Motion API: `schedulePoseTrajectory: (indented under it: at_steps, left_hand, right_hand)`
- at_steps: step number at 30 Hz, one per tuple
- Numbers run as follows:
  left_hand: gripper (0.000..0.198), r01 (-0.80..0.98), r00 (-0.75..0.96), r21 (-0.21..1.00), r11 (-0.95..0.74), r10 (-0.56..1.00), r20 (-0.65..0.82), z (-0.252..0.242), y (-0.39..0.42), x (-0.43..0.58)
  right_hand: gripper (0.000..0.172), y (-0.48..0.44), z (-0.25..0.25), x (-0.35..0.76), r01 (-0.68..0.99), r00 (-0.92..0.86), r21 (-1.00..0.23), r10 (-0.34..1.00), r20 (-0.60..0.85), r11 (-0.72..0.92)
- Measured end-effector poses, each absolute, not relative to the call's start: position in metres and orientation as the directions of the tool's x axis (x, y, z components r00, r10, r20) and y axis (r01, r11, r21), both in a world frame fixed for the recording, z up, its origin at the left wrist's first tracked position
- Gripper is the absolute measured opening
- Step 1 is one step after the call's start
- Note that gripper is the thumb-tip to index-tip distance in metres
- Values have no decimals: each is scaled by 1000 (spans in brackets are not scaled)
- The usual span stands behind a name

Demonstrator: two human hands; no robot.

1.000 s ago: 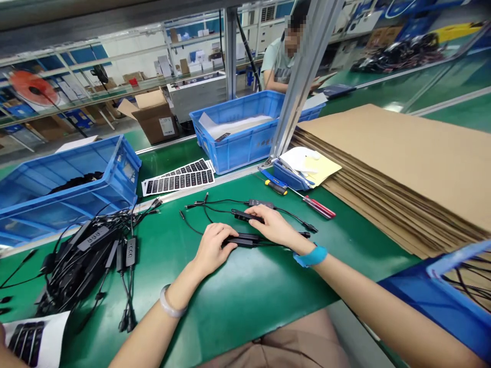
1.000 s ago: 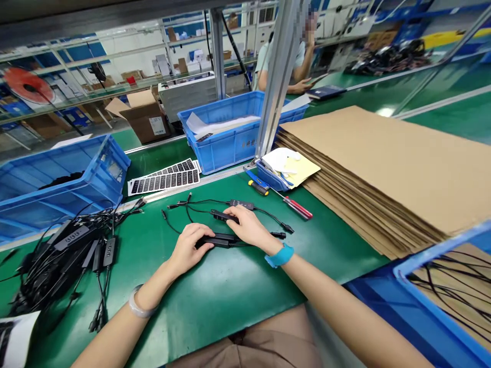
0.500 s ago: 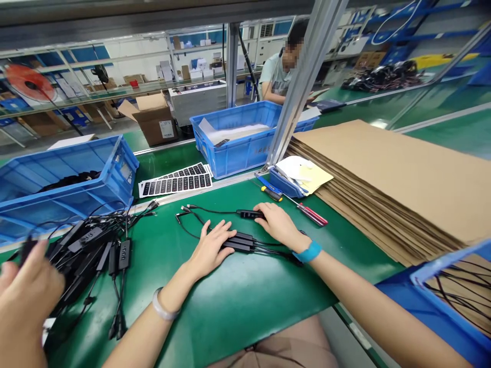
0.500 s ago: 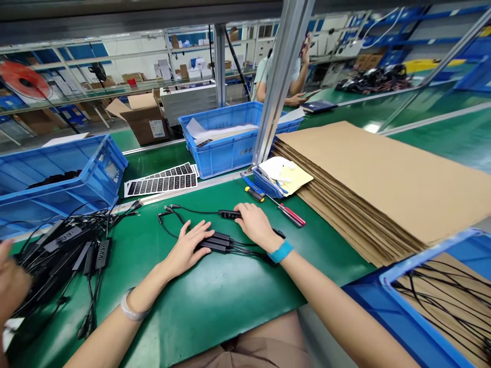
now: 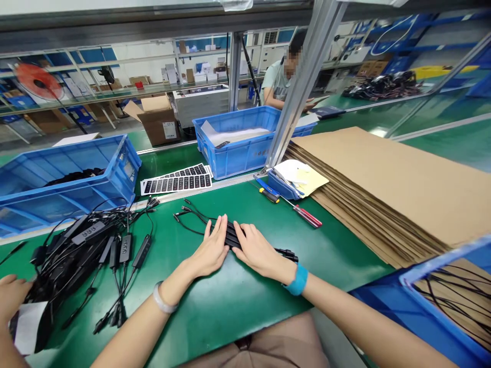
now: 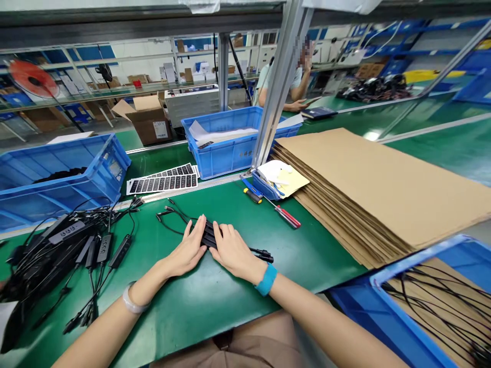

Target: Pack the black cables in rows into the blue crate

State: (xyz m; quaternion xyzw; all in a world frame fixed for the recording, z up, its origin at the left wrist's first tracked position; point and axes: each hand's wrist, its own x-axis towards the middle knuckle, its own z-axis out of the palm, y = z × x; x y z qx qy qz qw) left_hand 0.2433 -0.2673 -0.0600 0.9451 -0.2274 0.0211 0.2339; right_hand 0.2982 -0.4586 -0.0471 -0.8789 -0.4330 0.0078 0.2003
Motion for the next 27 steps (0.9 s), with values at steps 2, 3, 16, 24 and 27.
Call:
schedulePoseTrajectory:
  at_steps: [2, 3, 16, 24, 27]
  left_hand:
    - [77, -417, 909, 486, -768, -352, 224, -54, -267, 243]
    - [72, -408, 909, 507, -759, -283, 306, -48, -267, 241]
    - [50, 598, 798, 586, 547, -340, -498, -16, -359, 247]
    - [18, 604, 756, 515, 608, -232, -613, 20, -459, 295]
    - [11, 635, 773, 676, 375, -330, -542, 28, -503, 310]
  right_hand:
    - [63, -459, -42, 300, 643, 676, -555, 732, 86, -528]
    - [62, -461, -37, 304, 530, 701, -682, 713, 17, -504]
    - [53, -582, 12, 292, -786, 438, -618, 714, -546, 10]
    - [55, -713, 37, 216, 74, 821, -869, 525, -225, -489]
    - [60, -766, 37, 186, 236, 931, -580, 352, -95, -780]
